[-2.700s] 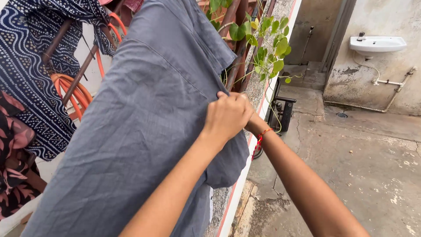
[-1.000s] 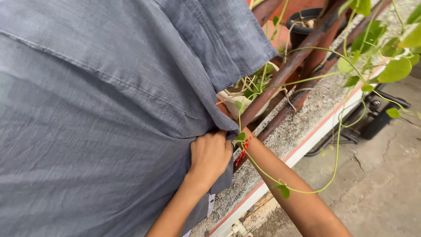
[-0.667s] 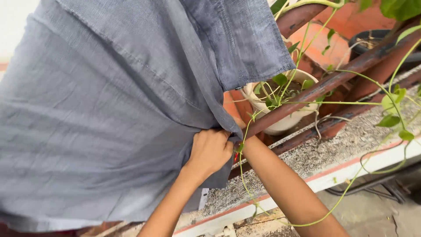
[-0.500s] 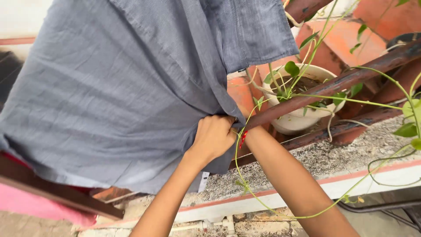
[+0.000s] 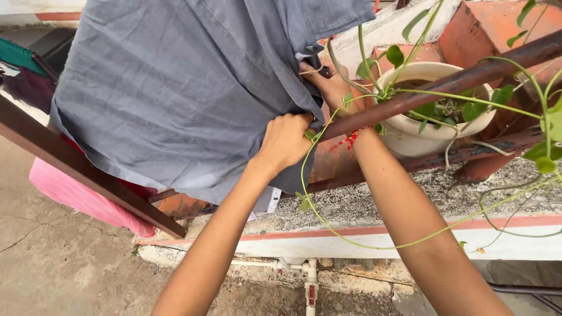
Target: The recorder hangs several pieces of clothing on a staircase railing to dry.
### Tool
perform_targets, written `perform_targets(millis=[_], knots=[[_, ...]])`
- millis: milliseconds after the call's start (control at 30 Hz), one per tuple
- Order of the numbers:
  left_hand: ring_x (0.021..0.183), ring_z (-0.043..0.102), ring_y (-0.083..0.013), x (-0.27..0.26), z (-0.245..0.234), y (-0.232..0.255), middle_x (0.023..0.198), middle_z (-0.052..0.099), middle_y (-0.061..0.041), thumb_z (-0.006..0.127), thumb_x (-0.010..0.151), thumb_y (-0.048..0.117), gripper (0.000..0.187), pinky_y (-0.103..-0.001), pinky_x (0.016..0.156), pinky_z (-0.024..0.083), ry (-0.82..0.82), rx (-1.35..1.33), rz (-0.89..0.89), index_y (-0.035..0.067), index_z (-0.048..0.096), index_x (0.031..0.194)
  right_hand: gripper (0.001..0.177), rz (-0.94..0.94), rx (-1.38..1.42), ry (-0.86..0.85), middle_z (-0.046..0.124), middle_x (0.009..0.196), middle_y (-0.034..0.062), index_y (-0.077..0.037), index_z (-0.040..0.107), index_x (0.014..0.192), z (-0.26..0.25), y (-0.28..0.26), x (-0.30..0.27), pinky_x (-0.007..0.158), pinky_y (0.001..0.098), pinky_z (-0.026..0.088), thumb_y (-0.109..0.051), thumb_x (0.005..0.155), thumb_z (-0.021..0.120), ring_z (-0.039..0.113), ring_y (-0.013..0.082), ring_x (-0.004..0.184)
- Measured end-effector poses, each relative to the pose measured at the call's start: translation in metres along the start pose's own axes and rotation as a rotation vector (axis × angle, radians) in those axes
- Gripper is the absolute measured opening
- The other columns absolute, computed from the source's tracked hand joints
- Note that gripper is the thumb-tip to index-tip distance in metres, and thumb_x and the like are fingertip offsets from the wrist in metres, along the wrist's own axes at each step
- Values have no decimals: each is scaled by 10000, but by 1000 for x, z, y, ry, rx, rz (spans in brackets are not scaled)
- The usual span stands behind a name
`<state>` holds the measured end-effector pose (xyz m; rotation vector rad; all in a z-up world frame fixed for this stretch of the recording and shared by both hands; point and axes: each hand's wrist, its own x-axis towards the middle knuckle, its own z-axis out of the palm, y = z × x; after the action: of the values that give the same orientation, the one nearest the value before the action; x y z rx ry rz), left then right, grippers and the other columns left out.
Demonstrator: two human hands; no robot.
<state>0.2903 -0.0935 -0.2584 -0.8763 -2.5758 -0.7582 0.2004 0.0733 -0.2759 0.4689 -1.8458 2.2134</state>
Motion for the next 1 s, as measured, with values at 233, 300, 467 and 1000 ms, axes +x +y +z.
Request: perform_targets(millis=[233,300,467,1000], knots=[[798,679,-473,3,-8,11,805,688,-276,620,831,210,216,-571,772,521,-11,22,-52,30,730,880,361,-48,-5,-109,679,1070,-19,-10,675,1195,-13,-40,-32,965,264,485,-345,1068,633,601,63,1003],[791,674,-482,-2,-5,9,811,686,-286,609,818,192,235,-575,765,519,41,-2,-43,44,748,936,489,-278,-333,-97,631,1311,-17,-10,582,1331,-17,-30,-35,1020,226,385,-444,1108,550,549,46,1218],[818,673,-485,-16,-4,1,848,687,-294,582,818,179,249,-566,784,523,8,-27,-115,21,743,924,449,55,-417,-167,712,1117,80,-15,678,1209,-12,-14,-38,834,266,498,-375,949,749,630,112,982],[828,706,-471,-37,-22,-4,845,715,-288,572,944,538,560,-554,770,545,204,35,-442,4,739,962,369,-479,-437,414,718,1111,128,28,649,1168,-38,40,-44,944,357,550,-131,896,842,695,215,1023]])
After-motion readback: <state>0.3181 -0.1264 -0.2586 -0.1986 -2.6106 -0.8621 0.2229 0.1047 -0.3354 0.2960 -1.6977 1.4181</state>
